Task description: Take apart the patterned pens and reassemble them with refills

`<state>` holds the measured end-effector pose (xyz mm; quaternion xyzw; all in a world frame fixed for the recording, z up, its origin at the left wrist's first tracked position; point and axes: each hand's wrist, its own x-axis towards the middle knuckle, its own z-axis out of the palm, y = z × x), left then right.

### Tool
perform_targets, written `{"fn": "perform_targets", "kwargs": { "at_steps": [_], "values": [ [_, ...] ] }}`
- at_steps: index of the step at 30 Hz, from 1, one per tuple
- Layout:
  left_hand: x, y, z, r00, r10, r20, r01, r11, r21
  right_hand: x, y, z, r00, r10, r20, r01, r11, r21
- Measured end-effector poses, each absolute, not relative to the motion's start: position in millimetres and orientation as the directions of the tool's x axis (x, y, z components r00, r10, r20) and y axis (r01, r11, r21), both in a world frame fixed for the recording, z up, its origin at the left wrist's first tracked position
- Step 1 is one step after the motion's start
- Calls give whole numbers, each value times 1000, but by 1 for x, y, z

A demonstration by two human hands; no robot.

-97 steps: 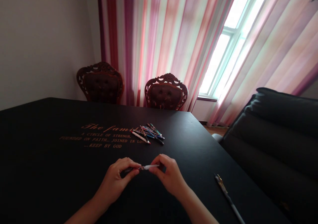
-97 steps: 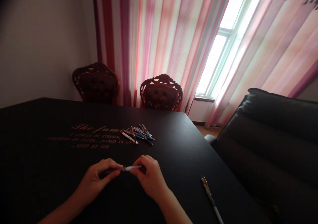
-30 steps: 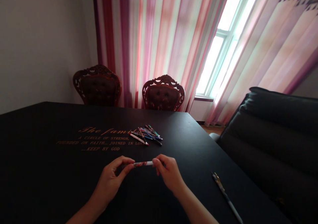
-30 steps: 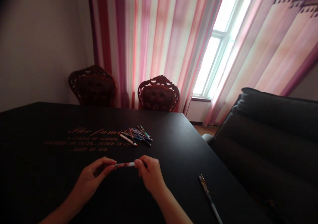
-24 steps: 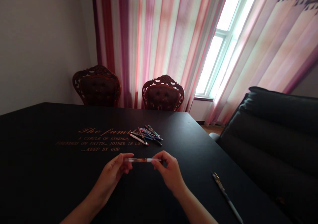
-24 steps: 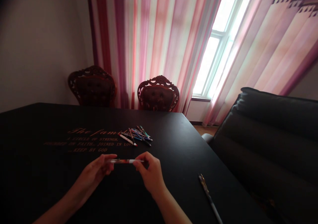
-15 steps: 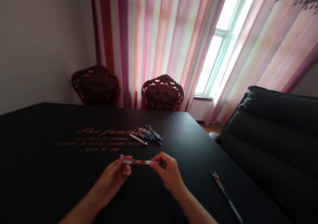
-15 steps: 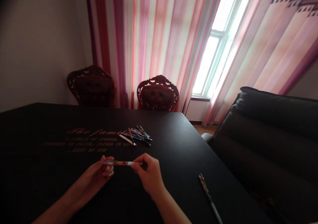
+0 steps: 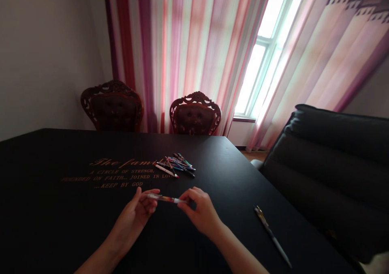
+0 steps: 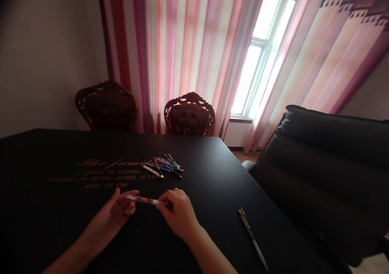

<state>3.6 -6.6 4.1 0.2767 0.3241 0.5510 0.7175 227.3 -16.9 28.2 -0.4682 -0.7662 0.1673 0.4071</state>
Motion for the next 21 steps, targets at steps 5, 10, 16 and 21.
{"fn": "perform_targets", "kwargs": {
  "at_steps": [5,10,16,21],
  "values": [
    [-1,-4,2,184,969,-166,-474,235,849,254,-15,65,-89,795,600,699,478,-531],
    [-4,0,-6,198,961,-191,-324,248,913,326,-48,77,161,783,601,794,259,-550],
    [-2,4,-15,200,963,-178,-244,225,943,423,-135,9,532,663,527,801,-192,-567],
    [-5,9,-25,221,954,-201,-262,257,930,445,-171,-30,586,687,431,755,-269,-598]
  ]
}}
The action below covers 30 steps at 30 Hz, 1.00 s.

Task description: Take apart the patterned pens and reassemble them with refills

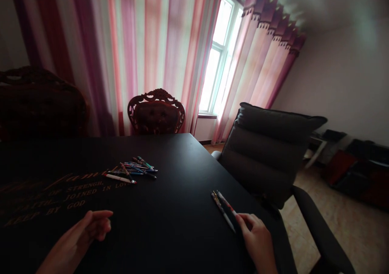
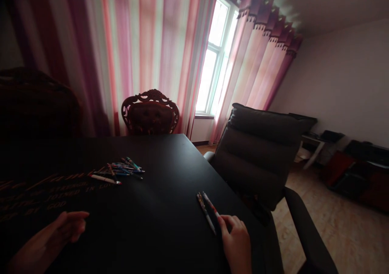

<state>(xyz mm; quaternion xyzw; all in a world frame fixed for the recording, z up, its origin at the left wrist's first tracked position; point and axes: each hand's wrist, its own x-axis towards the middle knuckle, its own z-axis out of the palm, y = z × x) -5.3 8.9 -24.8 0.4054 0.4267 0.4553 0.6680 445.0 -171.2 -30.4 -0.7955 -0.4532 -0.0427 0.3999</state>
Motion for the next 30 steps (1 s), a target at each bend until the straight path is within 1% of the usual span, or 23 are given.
{"fn": "perform_targets", "kwargs": {
  "at_steps": [4,9,15,20,23,30],
  "values": [
    [-6,10,-26,199,956,-215,-292,267,918,437,-168,-30,555,723,412,764,-246,-596],
    [-5,7,-22,198,955,-222,-277,272,922,433,-165,-26,496,760,419,812,-235,-535],
    [-5,9,-25,212,961,-177,-226,225,948,426,-165,-26,457,758,465,853,-223,-473],
    [-3,9,-21,222,964,-149,-147,184,972,419,-160,-26,373,821,433,883,-169,-439],
    [1,4,-15,211,968,-139,-120,167,979,421,-159,-28,349,833,430,893,-156,-423],
    [10,-7,-5,214,975,-56,-147,88,985,442,-157,-46,271,834,481,926,-90,-365]
  ]
}}
